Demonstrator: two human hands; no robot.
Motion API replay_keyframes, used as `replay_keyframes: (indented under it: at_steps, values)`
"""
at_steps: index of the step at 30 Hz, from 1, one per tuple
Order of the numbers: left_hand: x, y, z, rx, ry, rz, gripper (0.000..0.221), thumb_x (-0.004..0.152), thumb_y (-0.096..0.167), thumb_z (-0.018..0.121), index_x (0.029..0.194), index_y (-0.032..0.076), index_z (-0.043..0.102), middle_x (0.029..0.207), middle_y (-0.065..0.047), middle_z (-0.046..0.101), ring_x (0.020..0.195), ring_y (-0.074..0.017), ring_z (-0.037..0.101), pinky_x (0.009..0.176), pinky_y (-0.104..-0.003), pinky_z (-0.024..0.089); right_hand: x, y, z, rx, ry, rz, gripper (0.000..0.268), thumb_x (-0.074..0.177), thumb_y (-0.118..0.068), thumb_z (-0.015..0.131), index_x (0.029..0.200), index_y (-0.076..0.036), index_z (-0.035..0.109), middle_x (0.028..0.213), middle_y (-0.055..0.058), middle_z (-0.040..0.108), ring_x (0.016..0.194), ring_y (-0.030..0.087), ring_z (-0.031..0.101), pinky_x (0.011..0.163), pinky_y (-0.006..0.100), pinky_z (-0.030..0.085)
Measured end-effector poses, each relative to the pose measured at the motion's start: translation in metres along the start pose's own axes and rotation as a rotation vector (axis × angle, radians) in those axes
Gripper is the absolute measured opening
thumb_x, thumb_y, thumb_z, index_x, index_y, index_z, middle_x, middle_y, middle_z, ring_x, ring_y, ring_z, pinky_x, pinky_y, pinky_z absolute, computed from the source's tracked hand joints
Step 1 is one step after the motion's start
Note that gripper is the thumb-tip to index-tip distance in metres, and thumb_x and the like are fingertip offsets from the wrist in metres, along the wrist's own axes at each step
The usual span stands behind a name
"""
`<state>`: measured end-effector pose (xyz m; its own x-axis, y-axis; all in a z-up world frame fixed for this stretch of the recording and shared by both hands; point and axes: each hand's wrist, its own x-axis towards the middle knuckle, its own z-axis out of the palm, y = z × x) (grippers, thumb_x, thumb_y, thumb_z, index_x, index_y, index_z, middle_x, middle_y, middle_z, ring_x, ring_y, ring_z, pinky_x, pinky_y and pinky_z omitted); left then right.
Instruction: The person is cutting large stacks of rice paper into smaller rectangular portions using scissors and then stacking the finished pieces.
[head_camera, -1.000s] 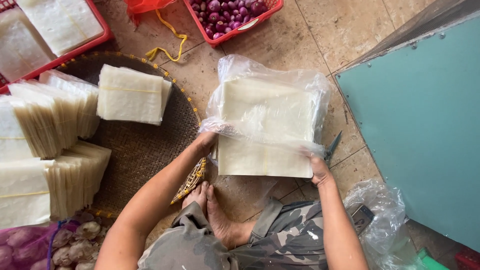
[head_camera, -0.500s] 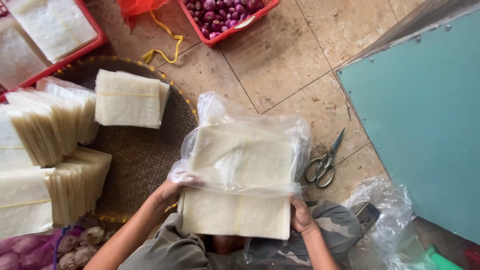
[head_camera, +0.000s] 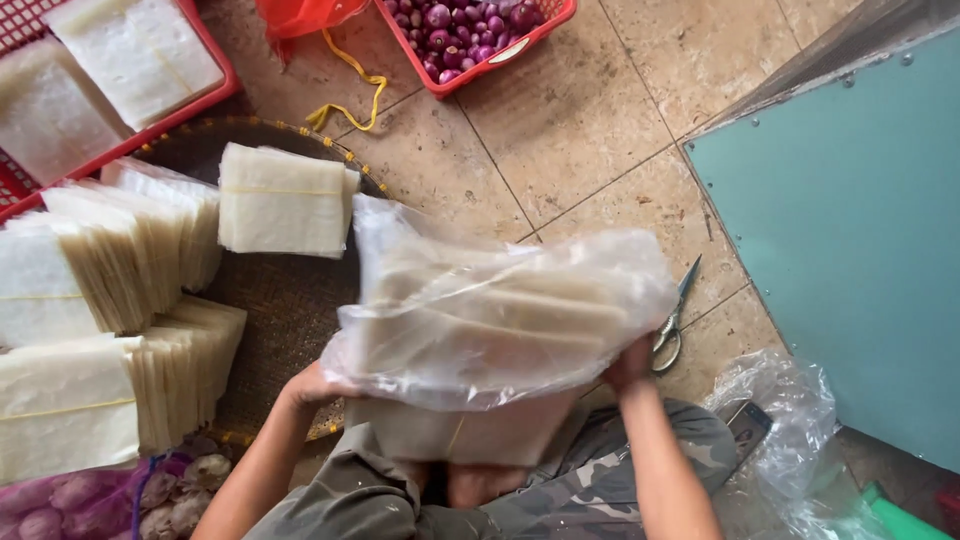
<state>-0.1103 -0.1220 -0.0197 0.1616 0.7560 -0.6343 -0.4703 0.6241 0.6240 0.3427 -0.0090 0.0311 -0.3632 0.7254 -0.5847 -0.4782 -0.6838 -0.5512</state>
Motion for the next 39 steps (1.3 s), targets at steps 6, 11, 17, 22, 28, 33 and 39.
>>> replay_keyframes:
  at_steps: [6,11,17,22,28,33,39]
  values:
    - [0.003,0.046,0.012,0.182,-0.062,0.016,0.084,0.051,-0.005,0.099,0.128,-0.008,0.064,0.116,-0.027,0.071,0.108,-0.0374,0.066,0.094,-0.058,0.055,0.058,-0.075,0.073,-0.123,-0.081,-0.194,0.08,0.081,-0.067,0.049,0.131,-0.005,0.055,0.121,0.02,0.063,0.11,0.033,0.062,0.105,0.056,0.048]
    - [0.005,0.066,0.03,0.317,-0.094,-0.007,0.09,0.053,0.003,0.101,0.133,-0.005,0.063,0.126,-0.026,0.069,0.118,-0.0359,0.062,0.103,-0.056,0.05,0.085,-0.132,0.108,-0.208,-0.128,-0.303,0.058,0.09,-0.054,0.048,0.119,-0.004,0.061,0.108,0.017,0.066,0.101,0.027,0.065,0.102,0.05,0.053]
    - [0.034,0.066,0.048,0.454,-0.131,-0.031,0.095,0.056,0.011,0.103,0.14,-0.003,0.061,0.136,-0.025,0.066,0.127,-0.0352,0.058,0.111,-0.056,0.045,0.109,-0.211,0.145,-0.32,-0.174,-0.5,0.039,0.103,-0.036,0.047,0.102,-0.003,0.069,0.091,0.013,0.07,0.089,0.019,0.069,0.098,0.043,0.06]
    - [0.049,0.07,0.052,0.437,-0.08,-0.045,0.087,0.057,0.008,0.099,0.137,-0.003,0.064,0.13,-0.021,0.069,0.118,-0.0311,0.06,0.107,-0.056,0.047,0.116,-0.24,0.224,-0.274,-0.189,-0.569,0.036,0.103,-0.036,0.057,0.092,-0.003,0.066,0.068,0.008,0.06,0.062,0.014,0.063,0.08,0.025,0.059]
    - [0.044,0.114,0.089,0.44,-0.096,0.011,0.072,0.057,0.013,0.095,0.125,0.014,0.07,0.095,-0.007,0.074,0.08,-0.0176,0.069,0.067,-0.035,0.059,0.133,-0.271,0.296,-0.139,-0.041,-0.829,0.032,0.09,-0.037,0.073,0.102,-0.007,0.077,0.101,0.011,0.078,0.097,0.028,0.079,0.099,0.047,0.067]
    - [0.028,0.125,0.09,0.472,-0.176,0.099,0.073,0.054,0.015,0.094,0.123,0.011,0.071,0.092,-0.011,0.072,0.08,-0.023,0.065,0.066,-0.035,0.055,0.194,-0.236,0.134,-0.602,0.532,-0.681,0.051,0.101,-0.034,0.074,0.13,0.004,0.058,0.108,0.013,0.069,0.1,0.019,0.067,0.092,0.039,0.058]
    - [-0.006,0.116,0.089,0.466,-0.19,0.159,0.088,0.056,0.011,0.095,0.139,0.014,0.066,0.119,-0.007,0.073,0.104,-0.0176,0.059,0.086,-0.035,0.052,0.133,-0.155,-0.024,-0.687,0.722,-0.135,0.041,0.098,-0.042,0.075,0.123,-0.012,0.066,0.101,0.008,0.071,0.082,0.02,0.073,0.064,0.042,0.061]
